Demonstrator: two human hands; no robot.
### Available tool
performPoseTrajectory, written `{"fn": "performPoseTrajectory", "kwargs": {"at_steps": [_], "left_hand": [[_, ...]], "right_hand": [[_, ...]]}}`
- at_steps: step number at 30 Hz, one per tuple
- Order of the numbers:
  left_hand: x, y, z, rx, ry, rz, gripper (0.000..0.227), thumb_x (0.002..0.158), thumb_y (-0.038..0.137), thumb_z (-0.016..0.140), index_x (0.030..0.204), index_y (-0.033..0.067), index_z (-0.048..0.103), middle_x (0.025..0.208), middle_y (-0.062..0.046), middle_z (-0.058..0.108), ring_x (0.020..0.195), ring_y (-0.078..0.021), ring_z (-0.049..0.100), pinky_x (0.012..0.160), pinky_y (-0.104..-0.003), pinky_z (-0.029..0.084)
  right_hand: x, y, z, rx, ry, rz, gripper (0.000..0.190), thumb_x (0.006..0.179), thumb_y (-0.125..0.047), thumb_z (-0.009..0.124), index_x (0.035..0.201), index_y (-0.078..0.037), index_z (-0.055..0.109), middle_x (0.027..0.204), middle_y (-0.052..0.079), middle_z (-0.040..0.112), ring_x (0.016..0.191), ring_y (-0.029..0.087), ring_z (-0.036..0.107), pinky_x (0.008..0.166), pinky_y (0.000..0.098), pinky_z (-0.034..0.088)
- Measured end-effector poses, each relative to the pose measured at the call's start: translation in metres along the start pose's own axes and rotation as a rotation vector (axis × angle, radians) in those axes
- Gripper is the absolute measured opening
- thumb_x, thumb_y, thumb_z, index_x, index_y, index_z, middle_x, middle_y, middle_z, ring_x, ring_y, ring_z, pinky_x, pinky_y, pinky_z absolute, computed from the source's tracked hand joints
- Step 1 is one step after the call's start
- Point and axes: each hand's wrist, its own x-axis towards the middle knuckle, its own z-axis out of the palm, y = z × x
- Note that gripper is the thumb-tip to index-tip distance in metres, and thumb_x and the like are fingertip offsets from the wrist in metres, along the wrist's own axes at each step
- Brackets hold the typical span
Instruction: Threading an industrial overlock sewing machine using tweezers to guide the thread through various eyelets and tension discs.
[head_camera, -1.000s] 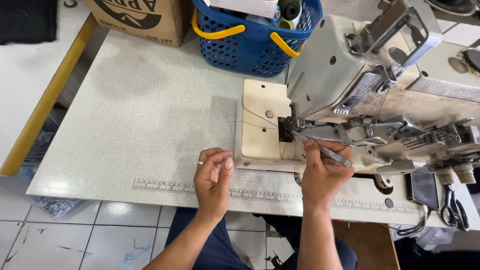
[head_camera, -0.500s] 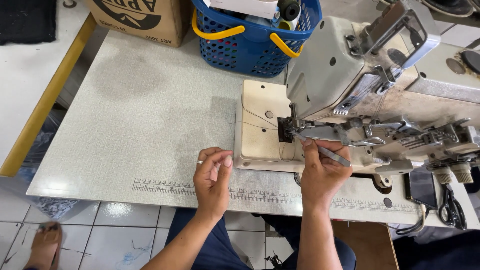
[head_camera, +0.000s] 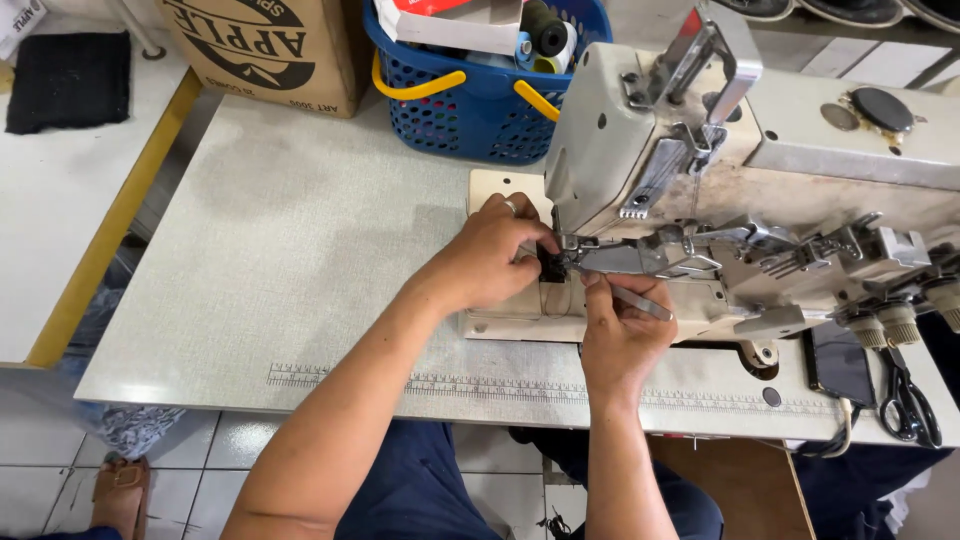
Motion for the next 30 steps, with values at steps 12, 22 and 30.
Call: {"fn": "performPoseTrajectory", "kwargs": {"at_steps": [12, 22, 30], "left_hand": [[0.005, -0.007, 0.004, 0.066, -0.095, -0.066, 0.031, 0.077, 0.005, 0.056, 0.1, 0.0155, 0.074, 0.103, -0.006, 0.055, 0.108, -0.0272, 0.052, 0.098, -0.042, 0.039], [0.009, -0.012, 0.0, 0.01, -0.15, -0.073, 0.037, 0.078, -0.002, 0.051, 0.099, 0.0177, 0.074, 0.102, -0.007, 0.056, 0.107, -0.0286, 0.051, 0.101, -0.044, 0.036], [0.009, -0.018, 0.001, -0.029, -0.141, -0.062, 0.037, 0.079, -0.003, 0.05, 0.099, 0.0174, 0.074, 0.1, -0.006, 0.055, 0.107, -0.0275, 0.051, 0.101, -0.044, 0.036]], "right_hand": [[0.0, 0.001, 0.0, -0.009, 0.002, 0.013, 0.006, 0.085, 0.008, 0.065, 0.085, 0.004, 0.06, 0.074, 0.019, 0.067, 0.077, 0.018, 0.068, 0.061, 0.0267, 0.053], [-0.001, 0.006, -0.001, -0.036, -0.011, 0.0, 0.007, 0.084, 0.009, 0.065, 0.085, 0.004, 0.06, 0.073, 0.02, 0.067, 0.074, 0.016, 0.066, 0.057, 0.027, 0.051], [-0.001, 0.006, 0.002, -0.066, 0.0, -0.012, 0.006, 0.084, 0.008, 0.065, 0.084, 0.004, 0.06, 0.072, 0.02, 0.067, 0.073, 0.017, 0.067, 0.057, 0.0259, 0.05]]}}
